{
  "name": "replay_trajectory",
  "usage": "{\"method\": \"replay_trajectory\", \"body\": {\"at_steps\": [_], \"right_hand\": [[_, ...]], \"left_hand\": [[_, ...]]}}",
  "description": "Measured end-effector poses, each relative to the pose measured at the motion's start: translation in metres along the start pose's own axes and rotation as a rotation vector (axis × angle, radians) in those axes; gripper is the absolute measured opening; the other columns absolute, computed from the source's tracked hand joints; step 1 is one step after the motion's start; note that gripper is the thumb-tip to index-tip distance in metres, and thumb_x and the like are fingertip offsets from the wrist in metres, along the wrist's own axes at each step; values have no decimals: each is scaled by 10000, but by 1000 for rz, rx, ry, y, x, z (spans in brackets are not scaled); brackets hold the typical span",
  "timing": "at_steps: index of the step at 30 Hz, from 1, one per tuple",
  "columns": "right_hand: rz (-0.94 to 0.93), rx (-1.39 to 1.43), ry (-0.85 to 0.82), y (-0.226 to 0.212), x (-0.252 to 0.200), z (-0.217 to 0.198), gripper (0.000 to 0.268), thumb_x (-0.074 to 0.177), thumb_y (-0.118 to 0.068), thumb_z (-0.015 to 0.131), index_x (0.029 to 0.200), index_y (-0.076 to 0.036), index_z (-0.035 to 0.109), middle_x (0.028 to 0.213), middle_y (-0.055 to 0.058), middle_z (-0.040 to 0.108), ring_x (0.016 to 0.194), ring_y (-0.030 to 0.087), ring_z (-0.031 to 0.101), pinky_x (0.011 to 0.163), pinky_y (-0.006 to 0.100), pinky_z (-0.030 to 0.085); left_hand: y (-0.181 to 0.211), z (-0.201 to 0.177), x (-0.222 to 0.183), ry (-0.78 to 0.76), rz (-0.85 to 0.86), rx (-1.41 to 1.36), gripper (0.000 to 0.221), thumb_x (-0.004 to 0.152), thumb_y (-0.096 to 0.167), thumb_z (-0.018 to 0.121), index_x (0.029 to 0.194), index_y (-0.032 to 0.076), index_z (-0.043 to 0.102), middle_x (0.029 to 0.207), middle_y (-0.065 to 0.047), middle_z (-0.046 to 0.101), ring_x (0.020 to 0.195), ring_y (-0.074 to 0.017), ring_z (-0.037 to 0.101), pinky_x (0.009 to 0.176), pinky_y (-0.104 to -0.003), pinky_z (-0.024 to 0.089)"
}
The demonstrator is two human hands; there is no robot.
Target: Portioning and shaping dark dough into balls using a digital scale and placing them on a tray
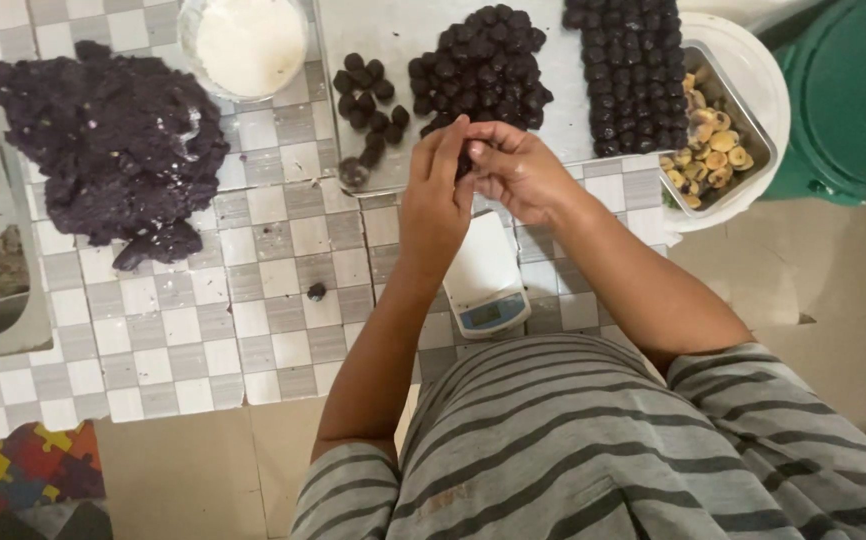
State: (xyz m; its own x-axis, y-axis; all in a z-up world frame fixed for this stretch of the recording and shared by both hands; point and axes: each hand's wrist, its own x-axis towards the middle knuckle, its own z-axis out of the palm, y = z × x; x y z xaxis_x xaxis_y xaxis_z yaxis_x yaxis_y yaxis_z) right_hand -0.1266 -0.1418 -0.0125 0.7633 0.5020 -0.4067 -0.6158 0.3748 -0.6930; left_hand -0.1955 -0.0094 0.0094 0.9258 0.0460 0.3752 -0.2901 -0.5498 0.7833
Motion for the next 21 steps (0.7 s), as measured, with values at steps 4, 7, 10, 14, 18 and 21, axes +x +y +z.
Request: {"method": "replay_trajectory", "body": {"at_steps": [4, 7, 10, 14, 18, 21], "right_hand": [[-17, 13, 231, -42, -11, -16, 284, 817, 183, 469, 968, -27, 584, 1015, 112, 629, 898, 217, 661, 706, 236, 601], [-59, -349, 335, -68, -1, -49, 427, 751, 188, 442, 1045, -119, 484, 1206, 101, 531, 1088, 211, 602, 816, 254, 573], [-39, -873, 349, -96, 8, -55, 390, 796, 101, 509, 1103, -138, 478, 1159, 107, 560, 1139, 161, 552, 950, 289, 476], [-175, -1401, 165, -105, 49, -89, 303, 828, -29, 596, 1122, -79, 540, 1263, 164, 466, 1174, 335, 442, 1016, 465, 300], [-602, -1739, 242, -97, 81, -130, 329, 755, 37, 649, 1083, 19, 633, 1129, 213, 517, 994, 401, 530, 837, 478, 453], [-790, -1847, 370, -96, 85, -145, 252, 812, -42, 663, 1063, -32, 677, 1009, 147, 524, 925, 352, 527, 654, 475, 477]], "left_hand": [[4, 14, -2, 9, -121, -126, 424, 943, 146, 532, 1344, 134, 392, 1156, -96, 512, 961, -172, 593, 730, -275, 524], [7, 30, 6, -49, -573, -583, 358, 860, 150, 595, 1197, 61, 511, 1015, -89, 606, 860, -163, 592, 733, -259, 547], [-16, 58, -4, -86, -888, -917, 266, 885, 171, 579, 1144, 112, 569, 964, -48, 589, 787, -171, 622, 534, -227, 431], [-23, 77, -5, -98, -965, -879, 265, 851, 196, 612, 1107, 127, 601, 1086, 5, 572, 876, -114, 542, 582, -233, 458], [-23, 75, 5, -126, -921, -893, 347, 829, 243, 626, 1138, 96, 567, 997, -23, 555, 849, -102, 512, 603, -234, 465], [-30, 78, 9, -137, -927, -869, 323, 843, 245, 614, 1134, 113, 571, 989, -11, 561, 859, -98, 524, 632, -244, 485]]}}
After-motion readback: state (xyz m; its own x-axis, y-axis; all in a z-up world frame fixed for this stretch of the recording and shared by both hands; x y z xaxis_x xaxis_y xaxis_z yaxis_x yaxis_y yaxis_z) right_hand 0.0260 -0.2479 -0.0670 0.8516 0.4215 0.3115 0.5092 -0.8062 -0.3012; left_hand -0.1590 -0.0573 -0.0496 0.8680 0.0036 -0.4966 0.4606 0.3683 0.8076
